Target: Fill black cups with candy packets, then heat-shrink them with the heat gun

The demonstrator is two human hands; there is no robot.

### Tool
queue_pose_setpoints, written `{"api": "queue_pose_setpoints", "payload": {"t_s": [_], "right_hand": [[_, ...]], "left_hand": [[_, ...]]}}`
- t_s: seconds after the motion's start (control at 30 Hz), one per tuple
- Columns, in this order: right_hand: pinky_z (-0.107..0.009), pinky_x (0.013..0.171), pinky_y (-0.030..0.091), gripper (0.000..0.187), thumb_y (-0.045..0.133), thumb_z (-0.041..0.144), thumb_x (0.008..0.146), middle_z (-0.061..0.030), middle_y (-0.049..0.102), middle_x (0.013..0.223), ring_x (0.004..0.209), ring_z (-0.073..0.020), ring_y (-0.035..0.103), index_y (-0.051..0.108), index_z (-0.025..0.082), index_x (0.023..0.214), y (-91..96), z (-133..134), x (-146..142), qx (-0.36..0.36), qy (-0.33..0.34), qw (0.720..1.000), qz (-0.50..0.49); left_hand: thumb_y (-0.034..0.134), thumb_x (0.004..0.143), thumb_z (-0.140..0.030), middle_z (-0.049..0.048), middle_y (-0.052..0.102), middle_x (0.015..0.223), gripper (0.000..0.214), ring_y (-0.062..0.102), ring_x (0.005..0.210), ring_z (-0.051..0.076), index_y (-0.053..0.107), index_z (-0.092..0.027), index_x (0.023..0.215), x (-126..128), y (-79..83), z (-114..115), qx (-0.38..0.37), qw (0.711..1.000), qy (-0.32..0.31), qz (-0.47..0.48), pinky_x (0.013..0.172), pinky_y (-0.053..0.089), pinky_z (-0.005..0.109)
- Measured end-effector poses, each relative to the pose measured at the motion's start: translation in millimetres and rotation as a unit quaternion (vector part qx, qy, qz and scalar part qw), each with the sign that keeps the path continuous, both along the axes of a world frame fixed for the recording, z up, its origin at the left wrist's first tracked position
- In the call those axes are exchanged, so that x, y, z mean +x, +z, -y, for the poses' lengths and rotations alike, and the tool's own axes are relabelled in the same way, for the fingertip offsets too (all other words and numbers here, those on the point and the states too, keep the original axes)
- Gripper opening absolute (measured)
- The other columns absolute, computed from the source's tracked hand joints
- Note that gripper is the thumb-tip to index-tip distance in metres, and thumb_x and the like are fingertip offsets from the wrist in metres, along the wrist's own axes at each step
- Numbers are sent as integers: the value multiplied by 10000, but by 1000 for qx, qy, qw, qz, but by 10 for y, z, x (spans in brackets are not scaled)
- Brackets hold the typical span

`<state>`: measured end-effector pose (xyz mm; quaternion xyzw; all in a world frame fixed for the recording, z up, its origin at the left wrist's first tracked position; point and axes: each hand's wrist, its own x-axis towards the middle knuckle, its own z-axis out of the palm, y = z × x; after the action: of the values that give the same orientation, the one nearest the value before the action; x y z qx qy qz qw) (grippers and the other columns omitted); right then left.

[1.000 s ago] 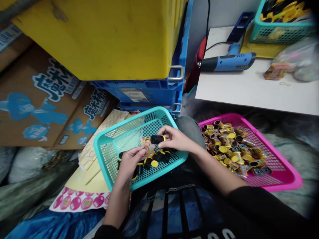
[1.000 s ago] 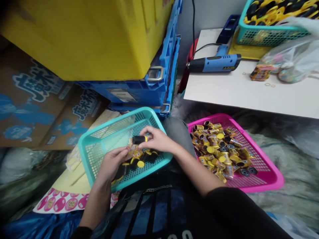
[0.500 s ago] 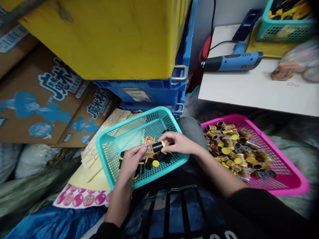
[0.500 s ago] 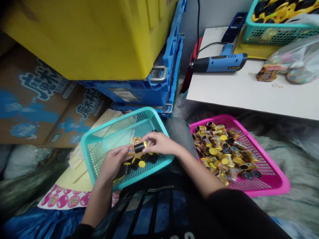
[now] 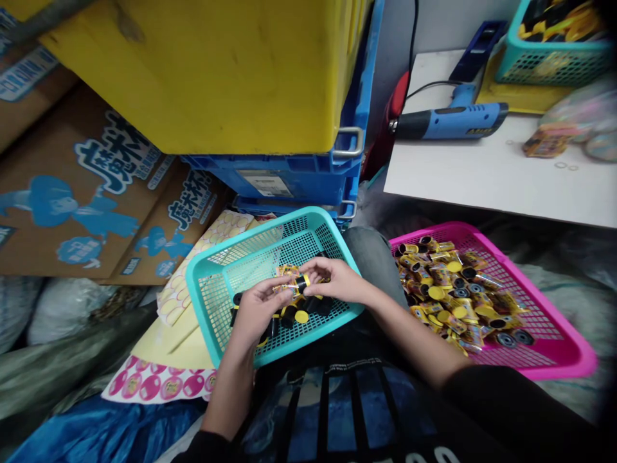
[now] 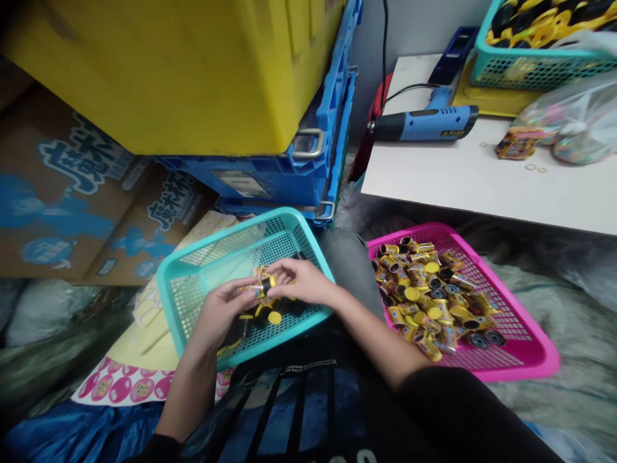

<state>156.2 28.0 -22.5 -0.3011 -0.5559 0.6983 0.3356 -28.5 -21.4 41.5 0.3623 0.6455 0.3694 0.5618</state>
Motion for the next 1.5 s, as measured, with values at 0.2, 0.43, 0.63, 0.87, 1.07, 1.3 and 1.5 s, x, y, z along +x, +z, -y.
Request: {"api": "queue_pose_setpoints", "payload": {"t_s": [0.2, 0.43, 0.63, 0.87, 1.07, 1.3, 1.5], "right_hand": [[-320, 810, 471, 392, 781, 446, 662, -49, 604, 951, 854, -158, 582, 627, 168, 891, -92, 137, -175, 27, -72, 995, -56], [-335, 826, 474, 584, 628, 645, 747, -76, 587, 1023, 889, -175, 575, 550, 191, 1105, -86, 324, -385, -237, 9, 943, -233], [-272, 754, 448, 661, 706, 695, 613, -27, 574, 876, 751, -130, 535, 570, 191, 1018, -123, 351, -476, -236, -10, 941, -240], [-266, 766, 440, 604, 670, 661, 695, -48, 561, 957, 848, -151, 554, 544, 189, 1050, -208, 344, -434, -178, -4, 958, -224], [-381, 931, 429, 611, 459, 662, 852, -117, 510, 1206, 1106, -215, 517, 488, 203, 1253, -25, 268, -188, 37, -19, 987, -155], [-341, 804, 475, 170, 571, 309, 870, -74, 645, 935, 884, -189, 599, 641, 211, 990, 497, 337, 830, 319, -203, 911, 162], [-444, 782, 479, 330, 543, 444, 832, -131, 668, 907, 868, -300, 618, 681, 165, 942, 298, 378, 1755, 150, -112, 764, 617]], "left_hand": [[839, 571, -334, 82, 744, 926, 368, 692, 770, 192, 732, -159, 877, 24, -35, 53, 25, 1000, 5, 11, 733, 569, 310], [831, 569, -267, 48, 735, 923, 305, 674, 854, 188, 726, -186, 843, 116, -114, 116, 72, 997, 6, 32, 809, 543, 312], [829, 535, -254, 65, 741, 896, 305, 678, 816, 211, 733, -183, 815, 129, -49, 102, 71, 997, -6, 0, 789, 545, 347], [826, 536, -235, 56, 737, 901, 289, 672, 787, 192, 727, -183, 802, 137, -40, 95, 64, 998, -20, 15, 757, 543, 321], [823, 583, -257, 34, 707, 883, 372, 665, 749, 156, 654, -190, 907, 152, -27, 52, 71, 995, -38, 59, 697, 537, 258], [697, 736, -448, 104, 674, 1097, 576, 679, 883, 222, 511, -227, 1234, 163, -80, -15, 65, 993, -101, 22, 760, 551, 345], [545, 848, -335, 92, 691, 1065, 229, 603, 1034, 254, 677, -205, 982, -162, -399, -157, 139, 885, -163, -414, 975, 425, 388]]}}
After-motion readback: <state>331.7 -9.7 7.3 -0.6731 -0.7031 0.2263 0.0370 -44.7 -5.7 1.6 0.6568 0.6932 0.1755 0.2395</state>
